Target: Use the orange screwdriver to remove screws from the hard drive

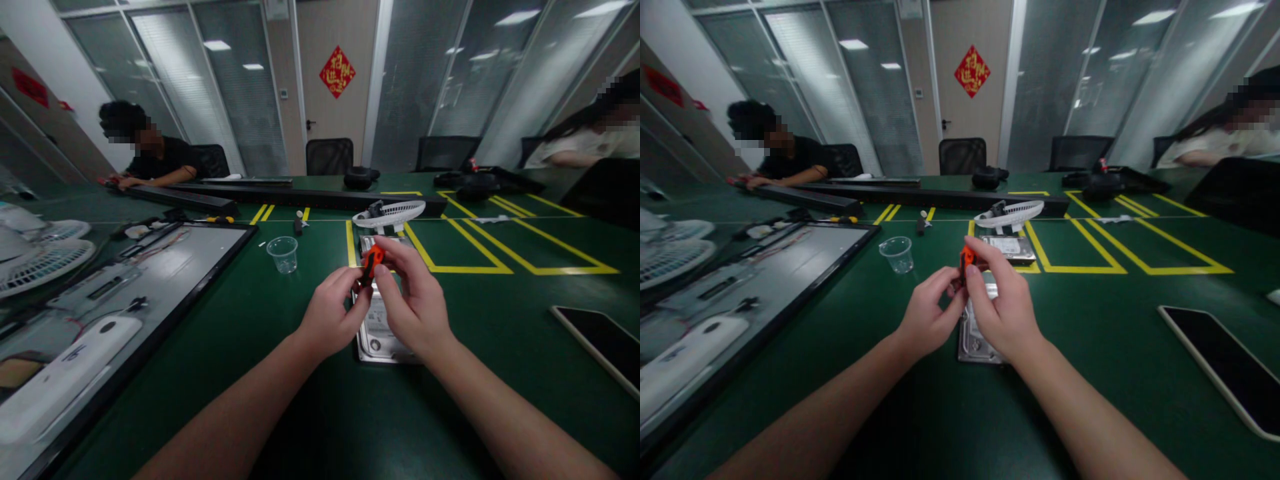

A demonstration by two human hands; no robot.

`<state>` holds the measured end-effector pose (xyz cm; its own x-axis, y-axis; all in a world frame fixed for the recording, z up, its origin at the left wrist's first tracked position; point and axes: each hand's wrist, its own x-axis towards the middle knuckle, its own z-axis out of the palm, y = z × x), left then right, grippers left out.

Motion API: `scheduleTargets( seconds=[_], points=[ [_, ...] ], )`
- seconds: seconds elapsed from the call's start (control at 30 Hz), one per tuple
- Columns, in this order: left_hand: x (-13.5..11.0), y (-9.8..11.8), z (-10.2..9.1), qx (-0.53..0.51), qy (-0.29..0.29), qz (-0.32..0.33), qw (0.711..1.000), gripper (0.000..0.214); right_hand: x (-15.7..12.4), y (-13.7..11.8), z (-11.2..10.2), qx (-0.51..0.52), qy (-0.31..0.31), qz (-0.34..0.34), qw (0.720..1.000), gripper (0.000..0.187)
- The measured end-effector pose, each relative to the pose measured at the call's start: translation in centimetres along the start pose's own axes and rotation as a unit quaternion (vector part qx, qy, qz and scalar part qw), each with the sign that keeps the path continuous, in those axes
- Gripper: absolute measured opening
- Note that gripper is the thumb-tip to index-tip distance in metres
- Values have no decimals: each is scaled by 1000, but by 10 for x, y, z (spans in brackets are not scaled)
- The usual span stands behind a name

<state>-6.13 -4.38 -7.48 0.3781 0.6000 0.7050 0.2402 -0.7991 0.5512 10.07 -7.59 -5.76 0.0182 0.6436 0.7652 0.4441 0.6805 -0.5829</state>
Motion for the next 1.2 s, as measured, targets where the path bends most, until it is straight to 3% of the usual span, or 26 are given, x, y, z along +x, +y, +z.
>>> scheduleTargets(
  seconds=[0.2,0.5,0.67,0.83,1.03,1.2],
  points=[
    [0,-1,0,-3,32,1,999,18,3,2,0,-34,12,-21,999,43],
    [-1,-2,1,-5,15,11,1000,17,1,-1,-1,-7,-3,8,1000,44],
    [-1,-1,0,-3,26,7,1000,26,3,0,-1,-33,3,-14,999,42],
    [0,-3,0,8,24,23,999,15,3,0,-1,-39,11,-16,999,41],
    [-1,-3,1,9,14,24,1000,17,1,0,0,-10,-4,1,1000,43],
    [-2,-2,1,4,33,9,999,22,4,2,1,-36,6,-24,999,43]
  ],
)
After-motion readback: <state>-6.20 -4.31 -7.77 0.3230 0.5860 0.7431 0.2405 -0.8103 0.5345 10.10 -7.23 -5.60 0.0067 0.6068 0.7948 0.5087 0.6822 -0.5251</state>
